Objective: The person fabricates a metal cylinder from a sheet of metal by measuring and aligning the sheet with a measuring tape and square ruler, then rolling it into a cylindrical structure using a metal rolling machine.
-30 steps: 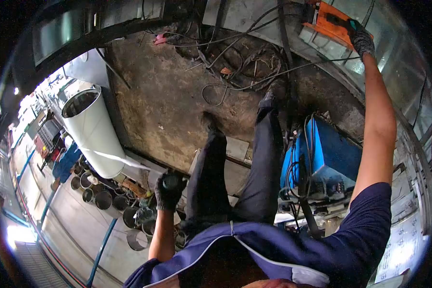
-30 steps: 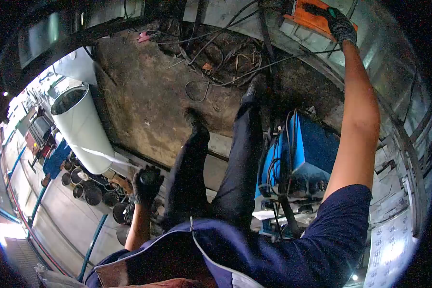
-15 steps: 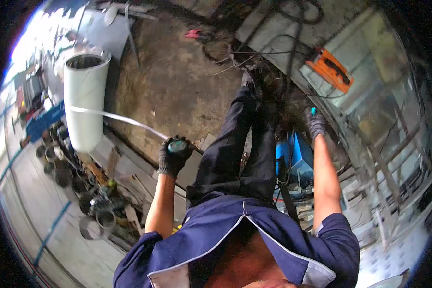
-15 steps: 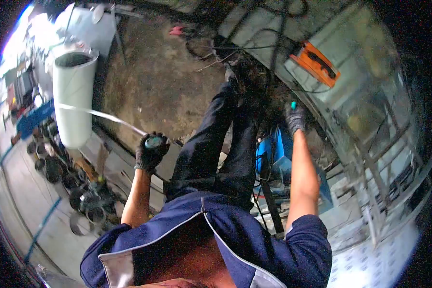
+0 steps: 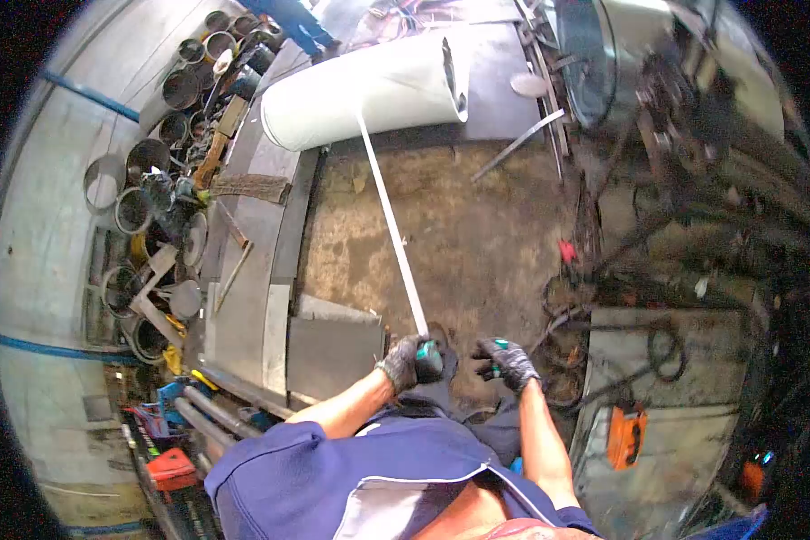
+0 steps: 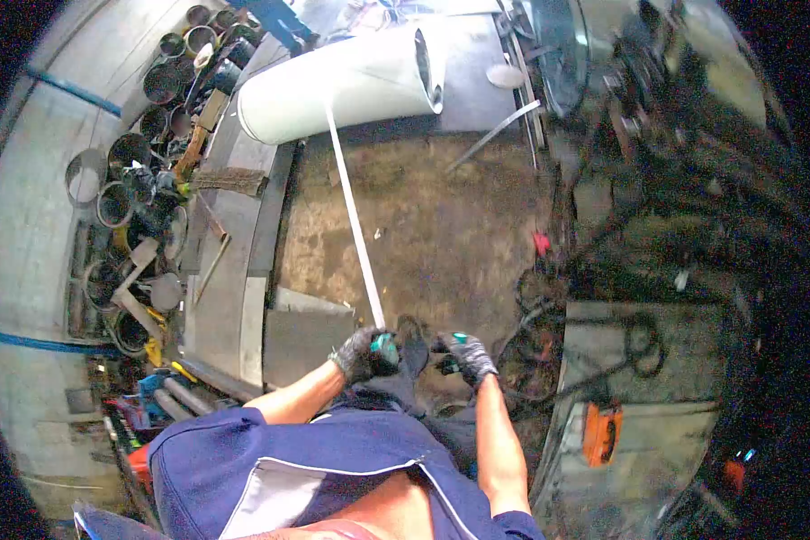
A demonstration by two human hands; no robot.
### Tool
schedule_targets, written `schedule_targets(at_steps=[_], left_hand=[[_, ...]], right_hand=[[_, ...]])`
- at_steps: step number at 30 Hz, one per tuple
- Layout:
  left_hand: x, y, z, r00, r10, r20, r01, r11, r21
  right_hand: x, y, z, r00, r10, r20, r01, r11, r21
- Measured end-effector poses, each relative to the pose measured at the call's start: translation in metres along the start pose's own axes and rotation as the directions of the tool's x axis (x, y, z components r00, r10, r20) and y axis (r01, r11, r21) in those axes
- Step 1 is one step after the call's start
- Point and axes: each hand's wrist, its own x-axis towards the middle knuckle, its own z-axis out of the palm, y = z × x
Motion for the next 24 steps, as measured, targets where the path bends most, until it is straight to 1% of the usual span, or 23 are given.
schedule_targets(at_steps=[1,3,5,6,7,8,9,10,12,13,15,16,17,18,19,20,21,22,23,24], left_hand=[[-0.034,0.020,0.018,0.990,-0.043,-0.138,0.054,0.995,0.082],[-0.087,0.060,0.008,0.990,-0.048,-0.136,0.069,0.985,0.155],[-0.121,0.089,-0.014,0.991,-0.010,-0.131,0.025,0.993,0.117],[-0.150,0.103,-0.021,0.985,0.059,-0.163,-0.030,0.985,0.170],[-0.172,0.114,-0.028,0.962,0.184,-0.200,-0.095,0.918,0.385],[-0.194,0.124,-0.036,0.923,0.305,-0.234,-0.117,0.802,0.586],[-0.200,0.129,-0.062,0.901,0.297,-0.315,-0.057,0.803,0.593],[-0.202,0.134,-0.082,0.901,0.299,-0.313,-0.064,0.807,0.587],[-0.217,0.129,-0.122,0.870,0.370,-0.326,0.002,0.658,0.753],[-0.229,0.117,-0.149,0.857,0.459,-0.233,-0.016,0.477,0.879],[-0.259,0.097,-0.204,0.885,0.411,-0.219,0.106,0.282,0.954],[-0.274,0.088,-0.231,0.897,0.387,-0.212,0.155,0.174,0.972],[-0.291,0.080,-0.245,0.912,0.294,-0.287,0.185,0.331,0.925],[-0.330,0.100,-0.181,0.831,0.164,-0.531,0.351,0.586,0.730],[-0.329,0.098,-0.205,0.822,0.168,-0.543,0.359,0.588,0.725],[-0.327,0.084,-0.246,0.797,0.240,-0.554,0.355,0.556,0.752],[-0.326,0.078,-0.266,0.768,0.307,-0.562,0.354,0.527,0.773],[-0.321,0.125,-0.221,0.760,0.237,-0.605,0.541,0.284,0.791],[-0.308,0.140,-0.220,0.788,0.289,-0.544,0.383,0.461,0.800],[-0.298,0.157,-0.206,0.797,0.366,-0.481,0.213,0.574,0.790]], right_hand=[[0.028,-0.030,0.027,0.998,0.000,0.065,0.010,0.988,-0.152],[0.073,-0.093,0.104,0.969,-0.105,0.221,0.098,0.994,0.045],[0.089,-0.167,0.178,0.941,-0.065,0.332,0.068,0.998,0.002],[0.120,-0.181,0.210,0.922,-0.155,0.355,0.206,0.972,-0.111],[0.132,-0.207,0.240,0.931,-0.131,0.341,0.217,0.950,-0.226],[0.144,-0.232,0.270,0.939,-0.108,0.326,0.223,0.914,-0.338],[0.136,-0.267,0.300,0.969,0.014,0.245,0.100,0.889,-0.447],[0.166,-0.272,0.316,0.969,0.018,0.247,0.100,0.885,-0.456],[0.234,-0.259,0.340,0.957,-0.037,0.287,0.143,0.922,-0.360],[0.250,-0.265,0.349,0.952,-0.047,0.302,0.133,0.954,-0.270],[0.268,-0.284,0.363,0.960,-0.099,0.263,0.112,0.993,-0.037],[0.279,-0.289,0.366,0.959,-0.093,0.267,0.106,0.994,-0.035],[0.294,-0.292,0.369,0.974,-0.082,0.211,0.093,0.995,-0.040],[0.309,-0.296,0.373,0.985,-0.071,0.155,0.078,0.996,-0.042],[0.319,-0.294,0.377,0.983,-0.070,0.168,0.077,0.996,-0.033],[0.322,-0.284,0.382,0.963,-0.080,0.256,0.108,0.989,-0.096],[0.324,-0.275,0.387,0.935,-0.079,0.346,0.142,0.977,-0.160],[0.324,-0.271,0.391,0.905,-0.015,0.424,0.092,0.982,-0.162],[0.323,-0.266,0.394,0.861,0.057,0.505,0.040,0.983,-0.179],[0.311,-0.273,0.398,0.839,0.049,0.542,0.137,0.945,-0.298]])
